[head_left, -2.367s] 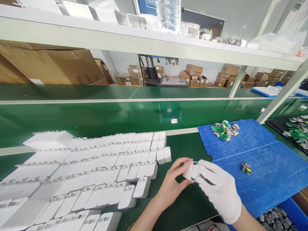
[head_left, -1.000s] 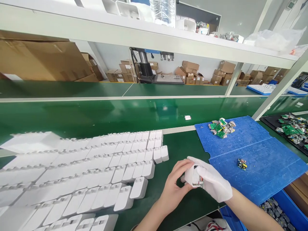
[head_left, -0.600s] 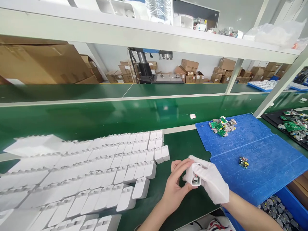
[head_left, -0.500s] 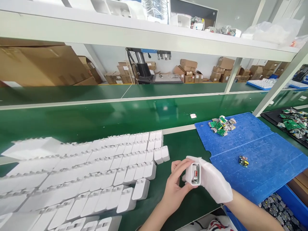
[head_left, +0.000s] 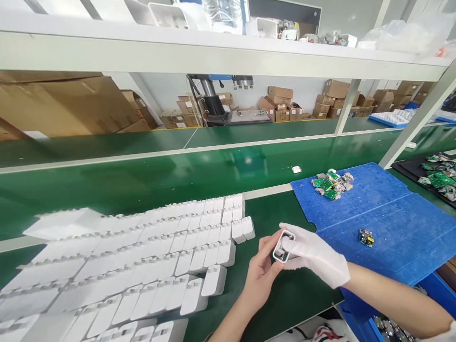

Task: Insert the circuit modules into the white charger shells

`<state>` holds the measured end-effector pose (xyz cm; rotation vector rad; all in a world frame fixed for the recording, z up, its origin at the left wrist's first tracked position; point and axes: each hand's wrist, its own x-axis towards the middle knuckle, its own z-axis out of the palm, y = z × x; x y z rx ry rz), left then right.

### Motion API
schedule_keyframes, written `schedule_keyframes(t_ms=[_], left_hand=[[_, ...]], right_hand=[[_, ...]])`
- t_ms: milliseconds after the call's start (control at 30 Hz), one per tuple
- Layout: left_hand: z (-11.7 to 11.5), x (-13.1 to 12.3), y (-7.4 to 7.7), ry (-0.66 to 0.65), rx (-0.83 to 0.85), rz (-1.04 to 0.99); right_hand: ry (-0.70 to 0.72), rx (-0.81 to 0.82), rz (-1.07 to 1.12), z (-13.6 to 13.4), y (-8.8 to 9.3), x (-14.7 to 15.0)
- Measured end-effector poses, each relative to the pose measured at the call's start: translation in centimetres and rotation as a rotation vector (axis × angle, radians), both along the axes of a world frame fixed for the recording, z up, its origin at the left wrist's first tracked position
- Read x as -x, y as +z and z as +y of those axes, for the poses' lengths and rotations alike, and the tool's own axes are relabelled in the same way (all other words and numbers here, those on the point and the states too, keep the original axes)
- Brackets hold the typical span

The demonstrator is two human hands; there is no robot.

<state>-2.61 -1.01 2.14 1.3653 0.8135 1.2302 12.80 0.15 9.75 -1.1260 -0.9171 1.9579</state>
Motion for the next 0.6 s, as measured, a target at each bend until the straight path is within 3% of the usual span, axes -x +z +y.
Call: schedule_keyframes(t_ms=[100, 200, 267, 467, 600], left_hand=[[0.5, 0.0, -0.7, 0.168, -0.04, 0.147], [1.1, -0.2, -1.6, 0.393, -0.037, 0.312], [1.3, -0.5, -2.2, 0.467, 0.01, 0.387], [1.6, -1.7, -4.2, 0.374, 0.038, 0.469], [2.2, -1.0, -4.5, 0.424, -0.166, 0.784]], right_hand=[[0.048, -0.038, 0.047, 2.3, -0.3, 0.8], [-0.068, -0.107, -0.009, 5.1, -1.9, 2.1], [-0.137, -0.23, -0.12, 7.0, -3.2, 2.8], [-0.133, -0.564, -0.364, 13.3, -6.3, 3.3], [-0.148, -0.744, -0.661, 18.7, -6.5, 3.4]])
